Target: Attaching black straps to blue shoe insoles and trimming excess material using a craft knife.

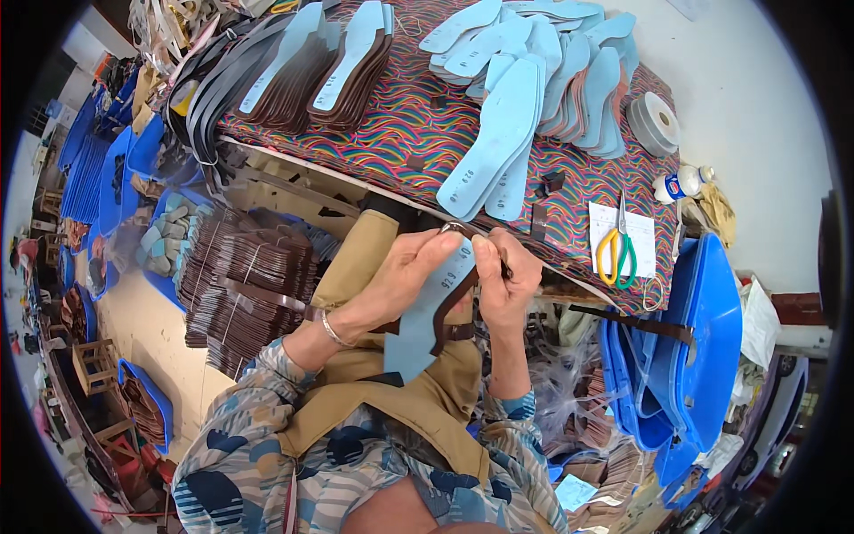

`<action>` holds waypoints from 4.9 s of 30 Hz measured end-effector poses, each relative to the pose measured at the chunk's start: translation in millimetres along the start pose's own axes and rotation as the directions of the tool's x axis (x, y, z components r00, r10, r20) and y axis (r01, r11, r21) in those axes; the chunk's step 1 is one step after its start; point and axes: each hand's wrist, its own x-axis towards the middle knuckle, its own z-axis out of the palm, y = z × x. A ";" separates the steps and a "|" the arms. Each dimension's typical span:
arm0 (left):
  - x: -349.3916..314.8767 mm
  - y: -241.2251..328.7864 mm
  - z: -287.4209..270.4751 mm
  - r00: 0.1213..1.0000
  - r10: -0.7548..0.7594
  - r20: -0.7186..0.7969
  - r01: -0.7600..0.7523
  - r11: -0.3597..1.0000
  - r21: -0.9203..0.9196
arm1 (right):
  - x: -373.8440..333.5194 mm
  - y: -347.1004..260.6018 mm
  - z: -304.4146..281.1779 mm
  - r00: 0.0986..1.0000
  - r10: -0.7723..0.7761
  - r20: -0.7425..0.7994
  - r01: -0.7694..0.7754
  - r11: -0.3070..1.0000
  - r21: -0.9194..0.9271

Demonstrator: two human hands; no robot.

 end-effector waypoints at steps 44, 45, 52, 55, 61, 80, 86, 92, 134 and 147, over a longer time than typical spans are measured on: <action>6.1 63.2 -66.9 0.876 0.476 0.076 -0.348 0.517 0.782 | -49.8 1.7 15.6 0.763 0.626 0.161 -0.636 0.684 0.358; 5.3 65.4 -65.3 0.822 0.535 0.195 -0.448 0.395 0.802 | -41.0 -1.3 10.8 0.733 0.669 0.122 -0.647 0.632 0.427; 11.8 71.6 -85.2 0.671 0.429 0.605 -0.595 -0.176 0.785 | -22.0 26.4 14.2 0.716 0.434 0.547 -0.617 0.027 0.787; 37.5 91.2 -90.8 0.668 0.740 -0.082 -0.298 0.366 0.882 | -22.1 29.7 14.3 0.788 0.549 0.277 -0.568 0.476 0.671; 117.3 122.5 -193.3 0.507 0.850 -0.144 -0.088 0.217 0.972 | -39.0 46.9 14.5 0.766 0.639 0.069 -0.599 0.671 0.437; 6.7 -86.9 -133.4 0.894 0.069 0.443 -0.411 -0.271 0.871 | -71.0 103.6 34.6 0.786 0.615 0.068 -0.618 0.783 0.062; 9.7 -23.2 -126.6 0.873 0.474 0.115 -0.398 0.556 0.730 | -58.6 69.0 29.4 0.814 0.575 0.083 -0.580 0.811 0.078; 14.9 47.3 -67.9 0.917 0.393 -0.071 -0.255 0.713 0.654 | -16.2 9.7 35.7 0.826 0.480 0.296 -0.563 0.678 0.473; -66.5 -41.7 -37.5 0.909 -0.417 -0.007 0.402 0.870 0.285 | 6.4 55.3 -149.6 0.499 0.306 -0.811 0.037 0.927 0.373; -101.9 -19.2 -37.8 0.890 -0.328 0.317 0.109 0.828 0.550 | -50.3 45.0 -351.7 0.174 -0.061 -0.983 -0.101 0.992 -0.079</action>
